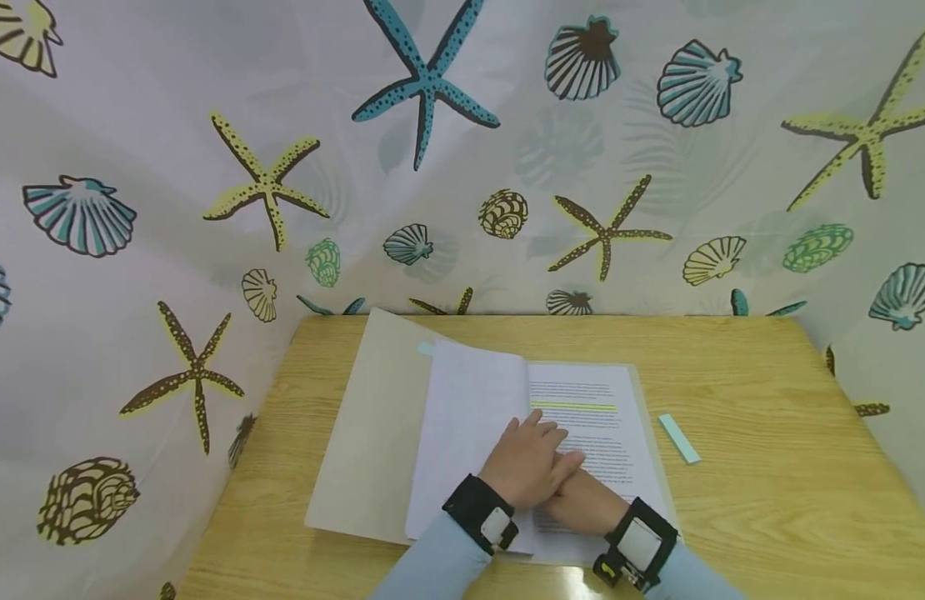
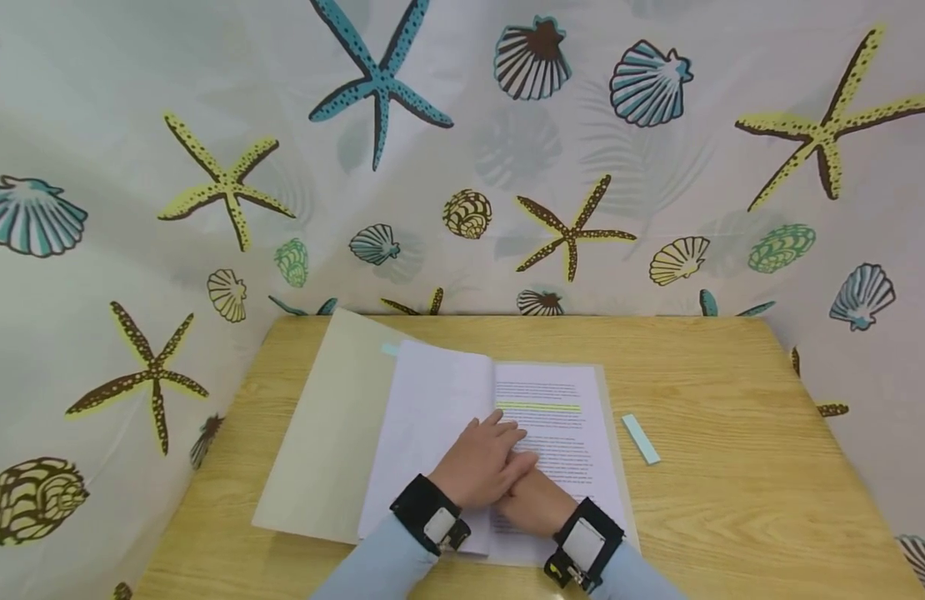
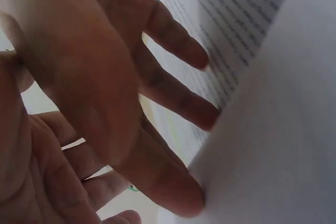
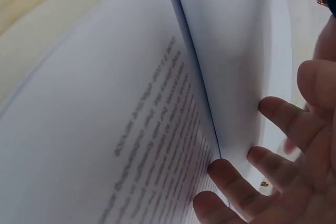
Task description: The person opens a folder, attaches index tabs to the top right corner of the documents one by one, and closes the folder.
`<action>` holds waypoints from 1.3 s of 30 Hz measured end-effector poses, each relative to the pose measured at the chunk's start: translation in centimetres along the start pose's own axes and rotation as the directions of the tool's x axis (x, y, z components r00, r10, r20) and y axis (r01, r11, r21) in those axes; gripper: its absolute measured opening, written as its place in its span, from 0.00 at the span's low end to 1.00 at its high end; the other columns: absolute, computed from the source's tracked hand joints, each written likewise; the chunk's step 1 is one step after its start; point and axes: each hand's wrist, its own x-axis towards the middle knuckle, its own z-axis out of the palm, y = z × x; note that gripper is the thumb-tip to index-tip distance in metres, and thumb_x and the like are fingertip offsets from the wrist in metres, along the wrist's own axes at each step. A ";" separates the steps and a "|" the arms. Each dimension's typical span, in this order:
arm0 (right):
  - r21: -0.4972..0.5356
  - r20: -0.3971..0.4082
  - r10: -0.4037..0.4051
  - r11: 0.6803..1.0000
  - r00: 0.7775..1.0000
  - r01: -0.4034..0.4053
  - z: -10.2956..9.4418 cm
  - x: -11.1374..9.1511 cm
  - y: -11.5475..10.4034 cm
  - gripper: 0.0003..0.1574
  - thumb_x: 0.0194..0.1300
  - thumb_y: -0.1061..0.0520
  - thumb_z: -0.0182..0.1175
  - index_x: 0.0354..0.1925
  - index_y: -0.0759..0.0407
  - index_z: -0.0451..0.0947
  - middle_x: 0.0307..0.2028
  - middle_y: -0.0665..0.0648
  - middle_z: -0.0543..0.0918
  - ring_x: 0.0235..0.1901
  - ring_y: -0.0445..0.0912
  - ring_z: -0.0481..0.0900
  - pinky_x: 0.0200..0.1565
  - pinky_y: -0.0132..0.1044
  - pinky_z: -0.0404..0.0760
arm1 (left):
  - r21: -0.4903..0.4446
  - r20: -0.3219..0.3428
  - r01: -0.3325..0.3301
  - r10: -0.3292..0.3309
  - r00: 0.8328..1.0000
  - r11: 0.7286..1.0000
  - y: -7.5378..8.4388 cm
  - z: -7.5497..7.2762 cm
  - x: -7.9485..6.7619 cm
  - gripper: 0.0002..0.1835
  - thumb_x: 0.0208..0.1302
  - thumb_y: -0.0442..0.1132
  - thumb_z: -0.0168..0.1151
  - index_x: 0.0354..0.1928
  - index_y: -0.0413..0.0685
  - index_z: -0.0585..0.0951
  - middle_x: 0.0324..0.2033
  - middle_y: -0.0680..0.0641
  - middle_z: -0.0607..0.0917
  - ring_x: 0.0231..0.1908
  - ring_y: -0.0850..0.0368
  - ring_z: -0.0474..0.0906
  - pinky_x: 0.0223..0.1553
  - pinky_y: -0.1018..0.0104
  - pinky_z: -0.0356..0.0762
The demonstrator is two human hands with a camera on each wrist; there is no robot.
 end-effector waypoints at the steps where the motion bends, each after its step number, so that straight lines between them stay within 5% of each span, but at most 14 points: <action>1: 0.028 0.008 0.009 1.000 1.000 -0.010 0.0 -0.1 0.1 0.31 0.73 0.51 0.49 0.67 0.66 0.64 0.65 0.63 0.70 0.65 0.56 0.67 0.62 0.56 0.64 | -0.008 0.013 0.009 -0.008 1.000 1.000 -0.1 0.1 0.0 0.33 0.74 0.62 0.31 0.60 0.51 0.77 0.60 0.48 0.77 0.67 0.46 0.62 0.63 0.45 0.61; 10: 0.066 0.019 -0.015 0.998 1.000 0.013 -1.8 -2.2 1.4 0.34 0.74 0.41 0.46 0.69 0.57 0.65 0.67 0.56 0.67 0.67 0.52 0.62 0.63 0.53 0.63 | 0.007 0.046 0.042 -0.042 0.998 0.999 -0.6 0.9 -0.6 0.39 0.73 0.64 0.22 0.61 0.49 0.77 0.61 0.48 0.76 0.68 0.45 0.60 0.65 0.48 0.59; 15: 0.015 -0.043 0.088 0.996 0.995 -0.087 -3.9 -3.8 2.8 0.29 0.73 0.42 0.50 0.62 0.56 0.72 0.61 0.58 0.75 0.61 0.56 0.72 0.58 0.55 0.71 | 0.060 0.028 0.034 -0.035 0.999 0.998 -0.4 0.9 -0.7 0.39 0.72 0.65 0.22 0.60 0.50 0.77 0.60 0.48 0.76 0.68 0.46 0.61 0.64 0.48 0.61; 17: -0.011 -0.098 0.180 0.983 0.979 -0.182 -5.0 -4.1 3.6 0.25 0.71 0.43 0.54 0.59 0.55 0.75 0.55 0.57 0.79 0.53 0.54 0.77 0.50 0.53 0.76 | 0.066 0.025 0.039 -0.041 0.999 0.997 -0.2 0.9 -0.7 0.39 0.71 0.66 0.23 0.60 0.51 0.78 0.60 0.49 0.77 0.68 0.46 0.61 0.64 0.49 0.61; 20: -0.061 -0.197 0.326 0.937 0.925 -0.344 -7.2 -4.6 5.1 0.23 0.68 0.46 0.58 0.55 0.57 0.78 0.48 0.57 0.82 0.44 0.50 0.80 0.40 0.47 0.80 | 0.062 0.025 0.041 -0.043 0.999 0.997 -0.1 0.7 -0.9 0.38 0.71 0.66 0.25 0.60 0.51 0.78 0.60 0.49 0.77 0.68 0.47 0.61 0.65 0.49 0.60; 26: -0.176 -0.371 0.410 0.850 0.834 -0.496 -10.7 -6.0 8.8 0.28 0.65 0.47 0.61 0.51 0.71 0.76 0.42 0.70 0.82 0.37 0.61 0.81 0.31 0.51 0.78 | 0.045 0.022 0.020 -0.021 1.000 0.999 0.2 0.3 -1.4 0.37 0.72 0.65 0.28 0.61 0.50 0.77 0.60 0.48 0.77 0.68 0.46 0.60 0.65 0.49 0.60; 32: -0.214 -0.325 0.502 0.787 0.801 -0.579 -12.0 -6.3 10.8 0.41 0.61 0.40 0.63 0.50 0.78 0.72 0.40 0.74 0.80 0.33 0.59 0.80 0.31 0.52 0.77 | 0.024 0.038 0.012 -0.013 0.999 1.000 0.8 -0.5 -1.6 0.35 0.72 0.65 0.31 0.62 0.49 0.76 0.61 0.48 0.76 0.68 0.46 0.60 0.65 0.51 0.60; 39: -0.225 -0.287 0.535 0.769 0.794 -0.599 -11.9 -6.0 11.5 0.39 0.59 0.42 0.65 0.46 0.78 0.73 0.35 0.71 0.81 0.25 0.51 0.75 0.24 0.42 0.73 | 0.025 0.042 -0.035 0.034 0.999 0.999 1.2 -1.0 -1.8 0.38 0.72 0.65 0.26 0.62 0.46 0.76 0.60 0.46 0.77 0.67 0.47 0.63 0.66 0.56 0.59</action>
